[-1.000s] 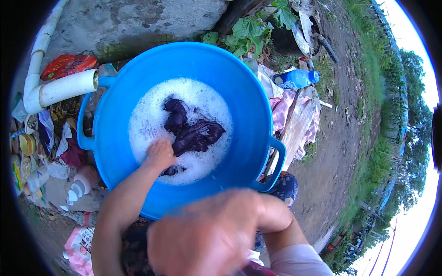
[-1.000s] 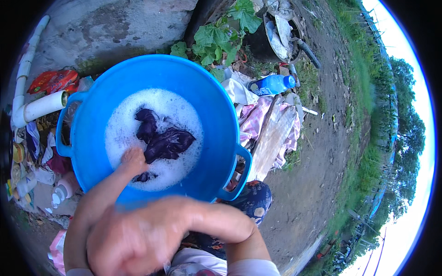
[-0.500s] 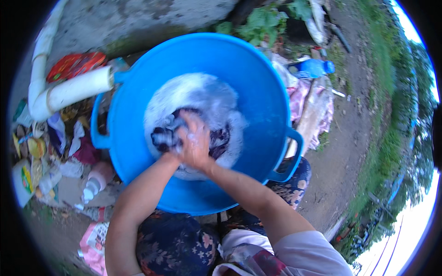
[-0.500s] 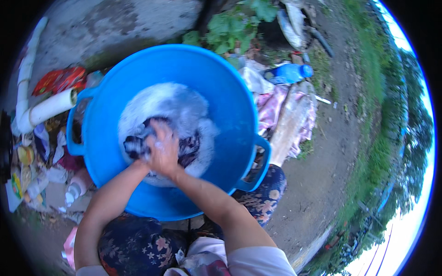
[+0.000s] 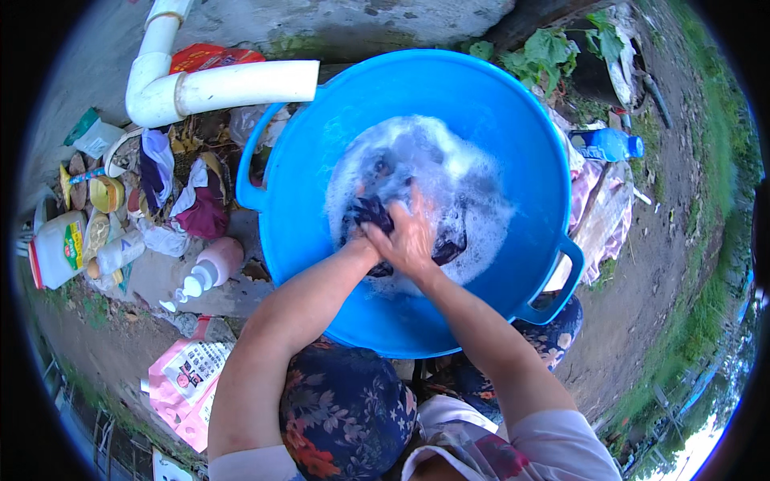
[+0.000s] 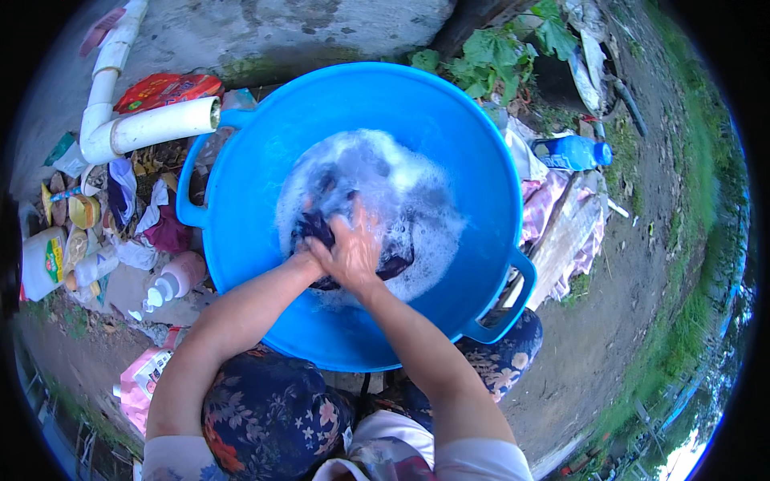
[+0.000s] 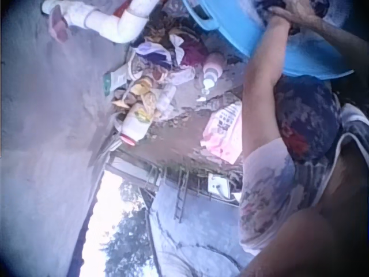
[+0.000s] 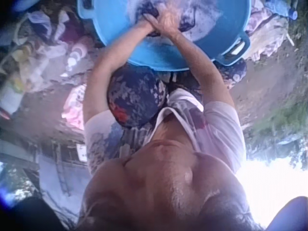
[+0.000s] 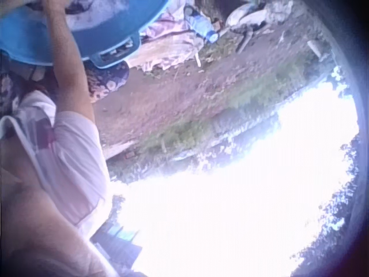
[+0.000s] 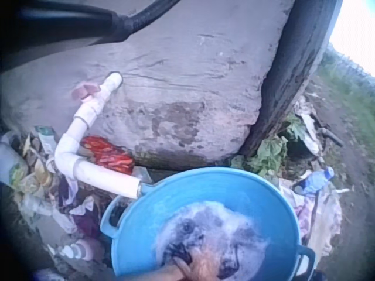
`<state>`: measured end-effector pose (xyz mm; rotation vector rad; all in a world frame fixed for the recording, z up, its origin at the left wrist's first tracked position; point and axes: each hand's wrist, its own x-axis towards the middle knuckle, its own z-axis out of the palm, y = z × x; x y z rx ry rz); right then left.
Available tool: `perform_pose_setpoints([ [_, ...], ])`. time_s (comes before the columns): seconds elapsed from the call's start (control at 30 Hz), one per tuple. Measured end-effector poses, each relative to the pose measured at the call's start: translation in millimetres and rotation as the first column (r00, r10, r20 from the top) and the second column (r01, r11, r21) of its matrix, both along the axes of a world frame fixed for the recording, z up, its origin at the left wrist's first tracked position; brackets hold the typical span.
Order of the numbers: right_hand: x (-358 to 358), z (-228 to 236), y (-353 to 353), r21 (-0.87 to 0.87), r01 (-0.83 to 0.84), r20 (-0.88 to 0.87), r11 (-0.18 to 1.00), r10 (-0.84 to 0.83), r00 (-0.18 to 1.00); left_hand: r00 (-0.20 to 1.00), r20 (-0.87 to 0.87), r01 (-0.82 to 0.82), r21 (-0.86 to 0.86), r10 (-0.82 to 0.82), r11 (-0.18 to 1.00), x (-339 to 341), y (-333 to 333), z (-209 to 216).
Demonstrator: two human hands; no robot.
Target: The person hand-washes a dark garment in a blue basin filled with soapy water. They repeatedly submerge, agitate, and wring the fabric, then lift and inspect it before continuing to wash.
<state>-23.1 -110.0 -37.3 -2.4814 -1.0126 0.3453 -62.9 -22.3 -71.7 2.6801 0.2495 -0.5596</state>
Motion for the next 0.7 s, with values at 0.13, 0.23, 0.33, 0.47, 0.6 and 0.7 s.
perform_pose_setpoints([
  [0.13, 63, -38, 36, 0.112, 0.211, -0.226, 0.971, -0.182, 0.957, 0.984, -0.163, 0.085, 0.078, -0.071, 0.993, 6, -2, 22],
  [0.23, 117, -50, 31, 0.195, 0.421, -0.168, 0.886, -0.392, 0.904, 1.000, 0.014, -0.010, 0.018, 0.010, 1.000, 12, 2, 27],
  [0.33, 114, -38, -9, 0.322, 0.419, -0.255, 0.849, -0.348, 0.902, 0.992, 0.022, -0.121, -0.096, 0.123, 0.988, 2, 0, 16],
  [0.47, 25, -2, -31, 0.177, 0.059, -0.062, 0.982, -0.048, 0.997, 0.890, -0.121, -0.453, -0.366, 0.441, 0.813, -20, -14, -36],
  [0.6, 26, -55, 4, 0.139, 0.047, 0.088, 0.989, -0.059, 0.994, 0.966, -0.176, -0.213, -0.132, 0.188, 0.968, -7, -10, -48],
  [0.7, 87, -22, 38, -0.037, 0.245, -0.143, 0.969, -0.248, 0.958, 0.994, -0.069, -0.091, -0.028, 0.089, 0.995, 3, 0, 13],
])
